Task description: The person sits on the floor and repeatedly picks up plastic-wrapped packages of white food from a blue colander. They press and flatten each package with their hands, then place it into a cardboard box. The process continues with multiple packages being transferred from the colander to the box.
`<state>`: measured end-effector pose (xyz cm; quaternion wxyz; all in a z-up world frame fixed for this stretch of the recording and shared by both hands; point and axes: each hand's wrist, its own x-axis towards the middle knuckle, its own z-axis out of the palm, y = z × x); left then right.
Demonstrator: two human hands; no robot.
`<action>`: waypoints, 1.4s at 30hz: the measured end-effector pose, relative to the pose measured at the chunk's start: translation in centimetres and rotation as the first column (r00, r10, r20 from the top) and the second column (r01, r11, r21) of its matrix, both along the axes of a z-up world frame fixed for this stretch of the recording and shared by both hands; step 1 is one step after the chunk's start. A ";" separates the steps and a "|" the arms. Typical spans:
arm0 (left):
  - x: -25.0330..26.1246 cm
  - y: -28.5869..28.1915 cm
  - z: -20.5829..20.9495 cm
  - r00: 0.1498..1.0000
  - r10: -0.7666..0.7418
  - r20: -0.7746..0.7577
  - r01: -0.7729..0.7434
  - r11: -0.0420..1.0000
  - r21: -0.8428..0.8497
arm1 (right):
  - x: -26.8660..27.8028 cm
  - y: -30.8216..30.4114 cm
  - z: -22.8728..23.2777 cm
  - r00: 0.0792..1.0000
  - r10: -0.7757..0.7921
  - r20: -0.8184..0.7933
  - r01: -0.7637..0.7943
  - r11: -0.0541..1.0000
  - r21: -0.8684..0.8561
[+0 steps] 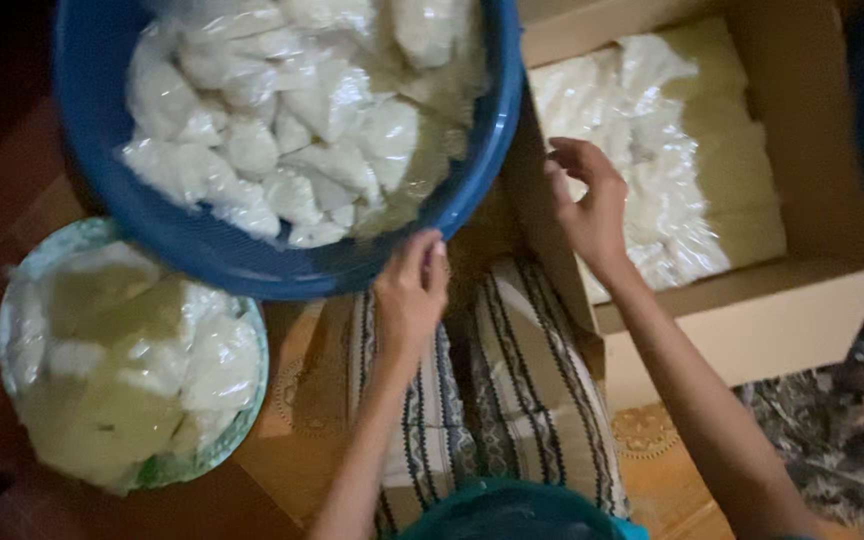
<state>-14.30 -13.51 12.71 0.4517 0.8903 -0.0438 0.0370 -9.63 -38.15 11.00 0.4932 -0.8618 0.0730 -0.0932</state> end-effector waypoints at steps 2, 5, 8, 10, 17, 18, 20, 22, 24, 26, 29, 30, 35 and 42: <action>2.1 3.0 -0.8 0.995 0.015 0.094 -0.018 0.999 0.029 | 0.5 3.8 2.2 0.995 0.074 0.068 -0.067 0.993 -0.092; 6.8 6.2 -2.3 0.976 -0.013 0.219 -0.027 0.984 0.178 | 1.8 8.5 3.4 0.966 0.221 0.132 -0.196 0.964 -0.179; 10.3 8.1 -3.4 0.985 -0.007 0.174 -0.047 0.951 0.307 | 2.7 12.1 2.8 0.915 0.344 0.211 -0.290 0.925 -0.246; 13.1 7.6 -4.2 0.986 -0.017 0.169 -0.037 0.950 0.309 | 3.3 13.4 2.0 0.915 0.371 0.160 -0.320 0.907 -0.274; 21.4 -1.1 -4.1 0.984 -0.068 0.164 0.004 0.931 0.364 | 2.9 13.3 0.0 0.933 0.328 0.146 -0.267 0.906 -0.329; 22.4 -2.4 -4.1 0.988 -0.062 0.142 -0.002 0.910 0.414 | 2.9 12.8 0.0 0.934 0.329 0.141 -0.277 0.915 -0.294; 24.2 -4.5 -4.7 0.986 -0.054 0.158 -0.031 0.869 0.495 | 2.8 12.2 0.1 0.946 0.297 0.132 -0.262 0.938 -0.228; 25.2 -5.6 -6.3 0.972 -0.056 0.229 -0.084 0.826 0.557 | 2.7 12.0 0.5 0.966 0.230 0.119 -0.210 0.965 -0.159; 25.5 -5.5 -8.1 0.908 -0.076 0.411 -0.183 0.812 0.555 | 2.6 11.3 1.2 0.988 0.148 -0.050 -0.143 0.986 0.090; 25.1 -4.7 -9.0 0.890 -0.064 0.451 -0.151 0.892 0.425 | 2.7 10.7 1.6 0.984 0.121 -0.133 -0.079 0.956 0.282; 23.5 -2.5 -6.9 0.990 0.026 0.142 -0.020 0.999 -0.042 | 2.7 9.3 2.3 0.977 0.127 -0.171 -0.007 0.821 0.571; 22.3 -1.7 -5.4 0.995 0.056 -0.084 -0.073 0.975 -0.209 | 2.4 8.9 2.7 0.963 0.150 -0.223 0.051 0.713 0.700; 15.7 1.7 4.0 0.992 0.011 -0.127 -0.034 0.984 -0.174 | -0.6 8.6 6.0 0.908 0.266 -0.323 0.186 0.434 0.882; -0.2 -0.8 13.2 0.930 -0.208 -0.304 0.151 0.968 -0.201 | -5.8 9.3 6.9 0.826 0.508 -0.244 0.363 -0.149 0.920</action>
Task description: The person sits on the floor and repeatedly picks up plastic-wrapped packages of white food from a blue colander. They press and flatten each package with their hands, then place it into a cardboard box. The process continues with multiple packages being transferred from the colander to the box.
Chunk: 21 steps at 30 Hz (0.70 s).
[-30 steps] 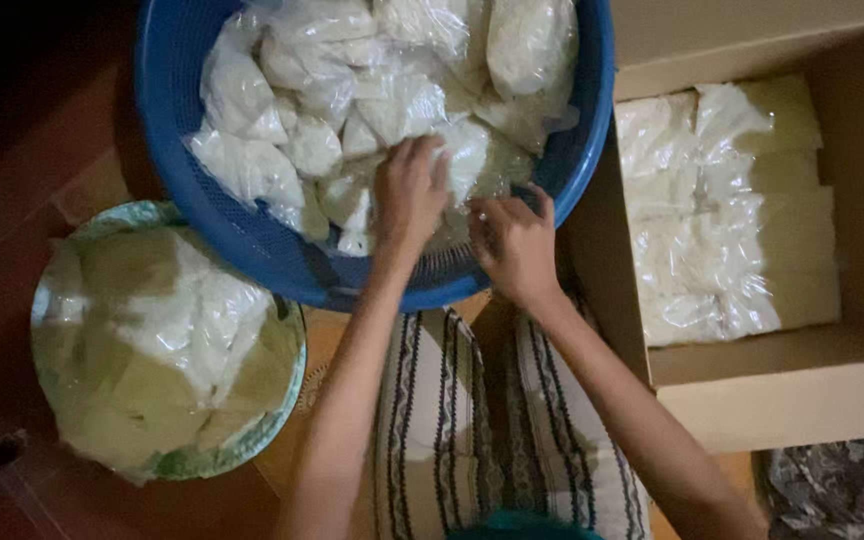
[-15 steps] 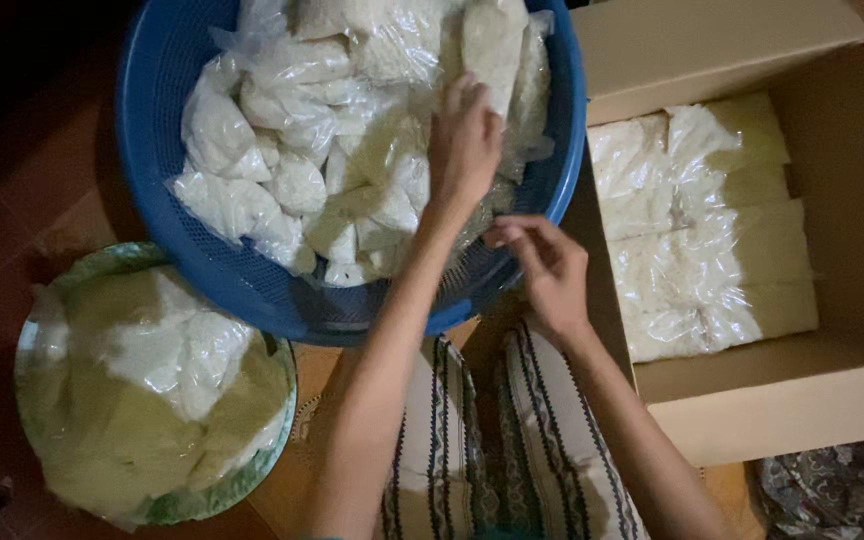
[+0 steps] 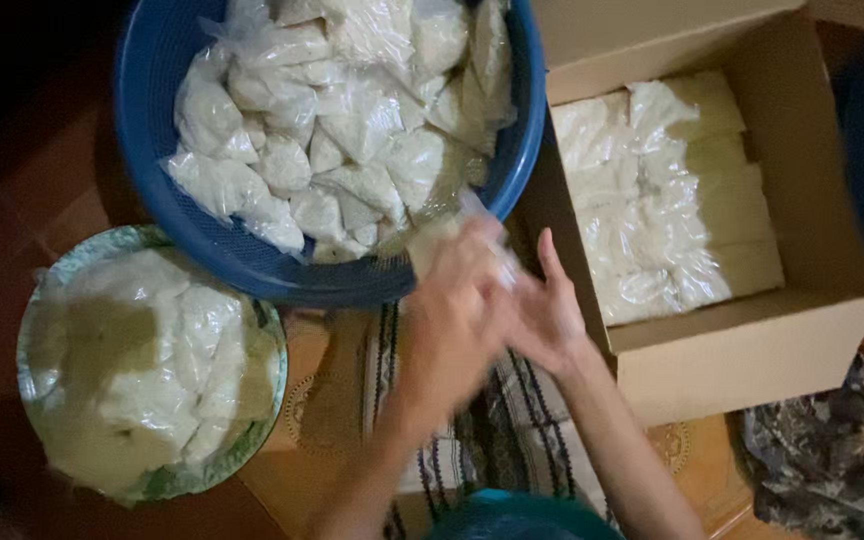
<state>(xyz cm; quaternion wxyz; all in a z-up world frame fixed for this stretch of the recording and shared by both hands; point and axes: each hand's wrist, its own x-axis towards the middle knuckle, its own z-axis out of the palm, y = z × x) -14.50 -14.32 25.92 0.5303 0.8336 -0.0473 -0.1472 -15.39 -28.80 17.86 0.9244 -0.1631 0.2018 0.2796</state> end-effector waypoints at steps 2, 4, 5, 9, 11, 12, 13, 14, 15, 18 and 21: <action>-3.3 -1.2 0.1 0.911 -0.235 0.339 0.147 0.953 0.265 | -1.7 0.3 -1.4 0.999 -0.042 0.001 0.041 0.985 0.169; -6.3 -3.1 -0.8 0.859 -0.358 0.366 0.237 0.912 0.336 | -4.4 0.5 -2.6 0.995 -0.100 0.002 0.095 0.954 0.284; -7.7 -3.7 -1.4 0.828 -0.414 0.378 0.274 0.887 0.371 | -5.8 0.7 -3.2 0.992 -0.125 0.003 0.117 0.940 0.321; -12.3 -3.5 -3.0 0.838 -0.366 0.405 0.254 0.918 0.304 | -10.8 1.1 -4.9 0.977 -0.212 -0.009 0.195 0.880 0.433; -12.9 -2.8 -3.8 0.796 -0.433 0.423 0.227 0.861 0.455 | -12.5 1.1 -5.6 0.969 -0.246 -0.010 0.220 0.850 0.479; -12.8 -2.2 -3.9 0.838 -0.397 0.375 0.211 0.869 0.448 | -13.2 0.8 -5.8 0.965 -0.263 -0.013 0.235 0.836 0.495; -12.1 -1.3 -4.2 0.875 -0.358 0.326 0.194 0.876 0.442 | -13.7 0.8 -6.2 0.962 -0.274 -0.018 0.243 0.820 0.518; -11.6 -0.7 -4.3 0.908 -0.317 0.275 0.175 0.882 0.438 | -14.1 0.7 -6.5 0.956 -0.292 -0.015 0.254 0.804 0.538; -11.5 -0.3 -4.2 0.904 -0.292 0.313 0.125 0.879 0.459 | -14.4 0.7 -6.8 0.951 -0.308 -0.020 0.269 0.795 0.544; -11.8 -0.2 -4.0 0.886 -0.284 0.367 0.054 0.849 0.526 | -14.5 0.6 -7.2 0.934 -0.355 -0.045 0.325 0.788 0.523; -13.2 -2.4 -4.1 0.873 -0.389 0.293 0.181 0.817 0.547 | -14.5 0.7 -5.4 0.929 -0.360 0.087 0.358 0.933 0.038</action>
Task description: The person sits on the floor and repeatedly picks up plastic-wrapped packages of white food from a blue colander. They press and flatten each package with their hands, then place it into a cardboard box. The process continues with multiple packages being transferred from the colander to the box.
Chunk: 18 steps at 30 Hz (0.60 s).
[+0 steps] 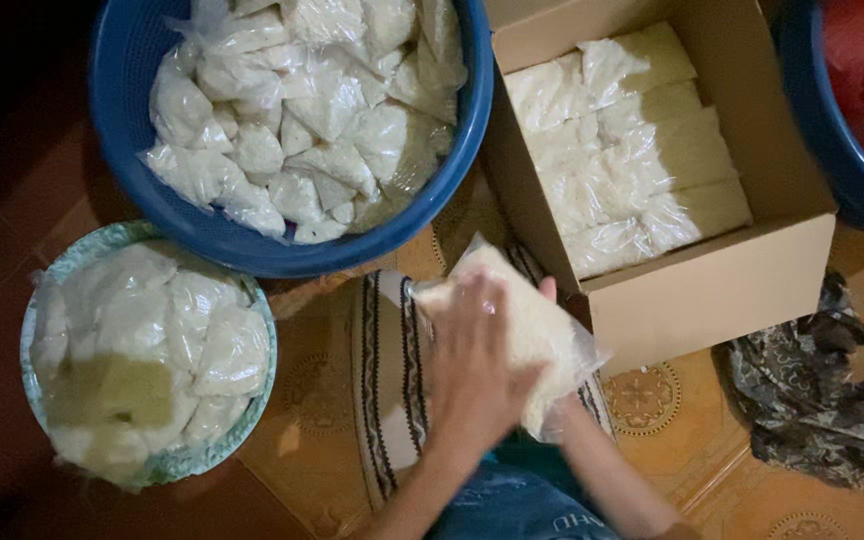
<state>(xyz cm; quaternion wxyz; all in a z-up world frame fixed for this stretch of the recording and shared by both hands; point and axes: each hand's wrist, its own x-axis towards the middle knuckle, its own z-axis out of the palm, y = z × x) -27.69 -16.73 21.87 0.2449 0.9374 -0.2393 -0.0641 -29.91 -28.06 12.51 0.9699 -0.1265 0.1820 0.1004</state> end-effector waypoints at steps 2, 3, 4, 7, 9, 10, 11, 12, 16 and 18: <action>-1.9 -1.6 0.4 0.991 -0.096 -0.090 0.089 0.993 -0.080 | 0.3 -0.1 2.4 0.999 0.028 0.041 -0.026 0.999 -0.035; -2.7 -2.4 0.5 0.981 -0.192 -0.028 0.192 0.981 0.007 | 1.0 -0.3 3.6 0.994 0.043 0.104 -0.060 0.984 0.166; -3.3 -3.1 0.6 0.957 -0.290 0.028 0.286 0.953 0.098 | 1.6 -0.6 4.7 0.984 0.045 0.171 -0.104 0.928 0.356; -3.3 -3.7 0.3 0.916 -0.387 0.102 0.365 0.912 0.187 | 2.0 -0.7 6.7 0.993 0.086 0.085 -0.107 0.949 0.295; -2.5 -3.6 0.1 0.934 -0.349 0.076 0.343 0.936 0.075 | 1.4 -0.9 7.1 0.998 0.050 0.049 -0.062 0.954 0.294; -1.9 -3.1 0.0 0.950 -0.312 0.030 0.313 0.949 -0.033 | 1.0 -1.0 7.2 0.999 0.025 0.038 -0.035 0.958 0.285; -1.5 -2.6 0.1 0.960 -0.278 -0.019 0.273 0.952 -0.139 | 0.7 -1.1 7.1 1.000 -0.002 0.025 -0.005 0.963 0.268; -1.3 -2.1 0.3 0.969 -0.248 -0.004 0.244 0.953 -0.179 | 0.7 -1.4 7.0 1.000 -0.015 0.015 0.011 0.966 0.257; -1.6 -2.0 0.7 0.967 -0.244 0.070 0.249 0.965 -0.083 | 2.4 -2.9 6.7 0.993 -0.055 -0.109 0.081 0.965 0.250; -2.9 -2.4 0.8 0.945 -0.311 0.097 0.314 0.949 -0.013 | 3.9 -2.9 6.2 0.997 -0.061 0.045 0.043 0.945 0.325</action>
